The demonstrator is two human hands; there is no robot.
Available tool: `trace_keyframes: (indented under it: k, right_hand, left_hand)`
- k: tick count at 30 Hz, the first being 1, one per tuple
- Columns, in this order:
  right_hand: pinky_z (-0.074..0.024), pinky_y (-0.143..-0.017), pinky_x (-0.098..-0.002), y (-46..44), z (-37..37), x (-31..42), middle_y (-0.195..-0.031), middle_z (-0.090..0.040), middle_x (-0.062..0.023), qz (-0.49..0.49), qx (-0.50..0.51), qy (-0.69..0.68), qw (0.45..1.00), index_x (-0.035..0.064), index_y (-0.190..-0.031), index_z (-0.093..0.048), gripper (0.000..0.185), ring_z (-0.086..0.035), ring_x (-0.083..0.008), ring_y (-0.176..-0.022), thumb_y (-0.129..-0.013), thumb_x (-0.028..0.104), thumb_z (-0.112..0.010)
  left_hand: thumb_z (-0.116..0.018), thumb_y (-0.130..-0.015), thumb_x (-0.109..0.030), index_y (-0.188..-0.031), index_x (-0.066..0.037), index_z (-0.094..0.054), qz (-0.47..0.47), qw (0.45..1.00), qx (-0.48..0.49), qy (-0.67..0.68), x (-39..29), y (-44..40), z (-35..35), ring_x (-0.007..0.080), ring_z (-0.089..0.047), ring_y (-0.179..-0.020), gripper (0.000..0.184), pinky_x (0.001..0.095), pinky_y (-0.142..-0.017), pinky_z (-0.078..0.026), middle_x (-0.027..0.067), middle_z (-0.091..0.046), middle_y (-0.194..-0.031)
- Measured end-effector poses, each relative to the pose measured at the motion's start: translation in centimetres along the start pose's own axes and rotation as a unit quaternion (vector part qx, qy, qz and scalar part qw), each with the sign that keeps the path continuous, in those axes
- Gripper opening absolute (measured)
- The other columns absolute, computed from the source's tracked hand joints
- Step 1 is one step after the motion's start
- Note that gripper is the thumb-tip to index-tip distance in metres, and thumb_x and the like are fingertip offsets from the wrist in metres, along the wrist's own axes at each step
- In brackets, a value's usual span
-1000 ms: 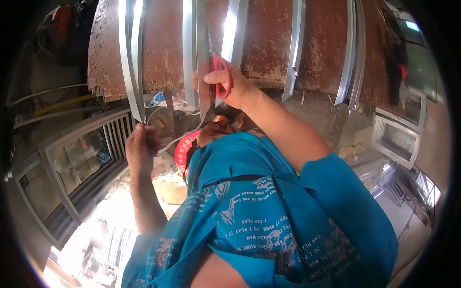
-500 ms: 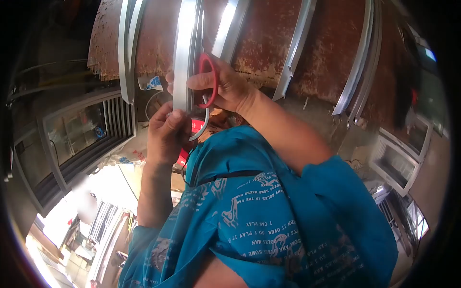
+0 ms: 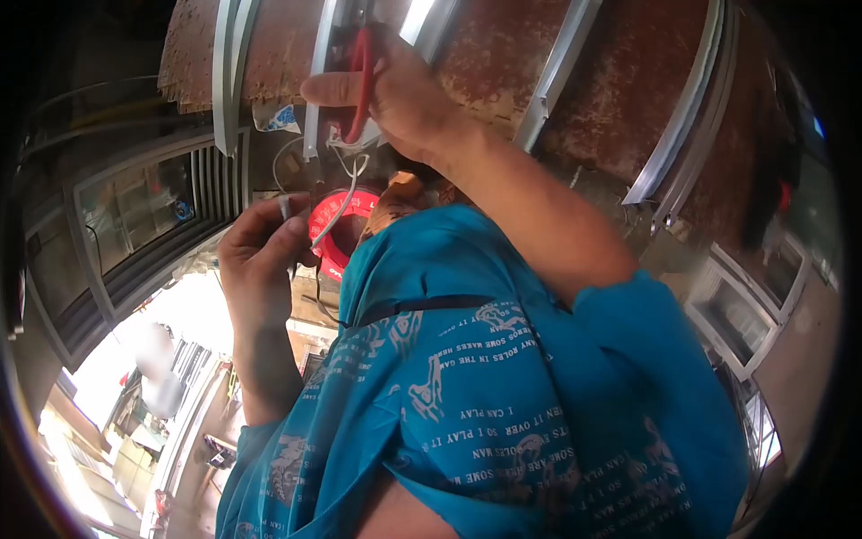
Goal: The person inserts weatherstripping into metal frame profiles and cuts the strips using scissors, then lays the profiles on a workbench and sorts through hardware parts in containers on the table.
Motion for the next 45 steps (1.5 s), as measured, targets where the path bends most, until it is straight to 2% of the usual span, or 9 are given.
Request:
trace_keyframes:
  k: [6, 9, 11, 20, 29, 33, 39, 41, 45]
  right_hand:
    - [-0.0557, -0.067, -0.0272, 1.1, -0.1, -0.5, -0.094, -0.069, -0.0072, -0.005, -0.045, 0.059, 0.997, 0.0007, -0.113, -0.062, 0.041, -0.068, -0.0168, -0.081, -0.08, 0.014, -0.082]
    - [-0.0557, -0.067, -0.0274, 1.2, -0.1, -0.6, -0.096, -0.069, -0.0068, -0.008, -0.038, 0.022, 0.999, 0.0012, -0.116, -0.061, 0.043, -0.068, -0.0169, -0.083, -0.08, 0.011, -0.082]
    - [-0.056, -0.066, -0.028, 1.1, 0.1, -0.9, -0.096, -0.069, -0.0066, -0.011, -0.032, 0.02, 0.999, 0.0014, -0.115, -0.062, 0.041, -0.068, -0.0172, -0.083, -0.08, 0.008, -0.081]
    - [-0.056, -0.072, -0.0283, 0.7, 0.7, -1.0, -0.094, -0.069, -0.0048, -0.005, -0.074, 0.021, 0.997, 0.0027, -0.11, -0.065, 0.035, -0.068, -0.0158, -0.084, -0.079, 0.007, -0.082]
    - [-0.0558, -0.073, -0.0286, 1.0, 1.6, -1.4, -0.094, -0.068, -0.0044, -0.031, -0.114, 0.108, 0.987, 0.0026, -0.111, -0.063, 0.038, -0.067, -0.0147, -0.084, -0.079, 0.009, -0.083]
    - [-0.056, -0.072, -0.0283, 0.8, 0.6, -0.3, -0.094, -0.068, -0.0047, -0.02, -0.082, 0.089, 0.993, 0.0023, -0.112, -0.062, 0.039, -0.067, -0.0149, -0.083, -0.078, 0.008, -0.082]
    - [-0.0583, -0.072, -0.0301, 0.4, 1.2, -0.7, -0.097, -0.067, -0.0058, -0.033, -0.135, 0.07, 0.988, 0.0006, -0.114, -0.061, 0.042, -0.067, -0.0166, -0.085, -0.078, 0.007, -0.081]
    - [-0.059, -0.073, -0.0311, 0.4, 1.1, -0.7, -0.097, -0.066, -0.0063, -0.041, -0.122, 0.076, 0.989, 0.0002, -0.115, -0.061, 0.043, -0.067, -0.0173, -0.086, -0.078, 0.008, -0.081]
    - [-0.0587, -0.073, -0.0304, 0.3, 0.9, -0.4, -0.097, -0.066, -0.0062, -0.035, -0.115, 0.079, 0.99, -0.0001, -0.116, -0.061, 0.043, -0.067, -0.0172, -0.086, -0.079, 0.007, -0.08]
  left_hand:
    - [-0.074, -0.087, -0.012, -0.096, 0.004, -0.066, 0.02, 0.999, 0.024, 0.042, 0.7, -1.2, 0.0, 0.011, -0.059, -0.06, 0.021, 0.0236, -0.055, -0.048, 0.0067, -0.065, -0.076]
    - [-0.074, -0.088, -0.014, -0.091, 0.002, -0.063, 0.032, 0.999, 0.031, 0.029, 0.9, -1.5, -0.6, 0.0108, -0.055, -0.056, 0.02, 0.0227, -0.05, -0.044, 0.0058, -0.063, -0.073]
    - [-0.073, -0.088, -0.015, -0.09, 0.001, -0.063, 0.072, 0.997, 0.022, 0.023, 1.4, -1.8, -0.7, 0.0102, -0.054, -0.053, 0.019, 0.0218, -0.047, -0.04, 0.0043, -0.061, -0.069]
    - [-0.072, -0.087, -0.015, -0.085, -0.001, -0.061, 0.077, 0.994, 0.031, 0.066, 1.9, -3.2, -1.0, 0.0091, -0.051, -0.049, 0.018, 0.0212, -0.042, -0.035, 0.0029, -0.058, -0.065]
    - [-0.073, -0.087, -0.015, -0.084, 0.001, -0.06, 0.09, 0.994, 0.045, 0.04, 2.0, -4.3, -1.0, 0.0089, -0.048, -0.045, 0.02, 0.022, -0.042, -0.035, 0.0041, -0.058, -0.063]
    - [-0.072, -0.087, -0.013, -0.083, 0.0, -0.06, 0.101, 0.993, 0.037, 0.039, 2.2, -4.6, -0.7, 0.0087, -0.048, -0.045, 0.019, 0.022, -0.042, -0.035, 0.0038, -0.057, -0.062]
    - [-0.072, -0.087, -0.012, -0.082, -0.003, -0.059, 0.11, 0.988, 0.055, 0.096, 2.3, -5.0, -0.9, 0.0088, -0.048, -0.045, 0.017, 0.0215, -0.042, -0.036, 0.003, -0.056, -0.061]
    - [-0.07, -0.088, -0.012, -0.085, -0.006, -0.06, 0.11, 0.985, 0.026, 0.133, 2.3, -4.8, -1.1, 0.0071, -0.051, -0.053, 0.012, 0.0195, -0.044, -0.035, 0.0005, -0.059, -0.069]
    - [-0.07, -0.088, -0.012, -0.086, -0.007, -0.059, 0.108, 0.983, 0.055, 0.139, 2.5, -5.2, -1.1, 0.0068, -0.052, -0.056, 0.012, 0.0191, -0.045, -0.037, -0.0003, -0.06, -0.072]
Point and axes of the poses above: each hand's wrist, its own y-axis away from the middle knuckle, its own z-axis out of the back of the hand, x = y × z, the point moved 7 cm from there along -y, towards the middle knuckle
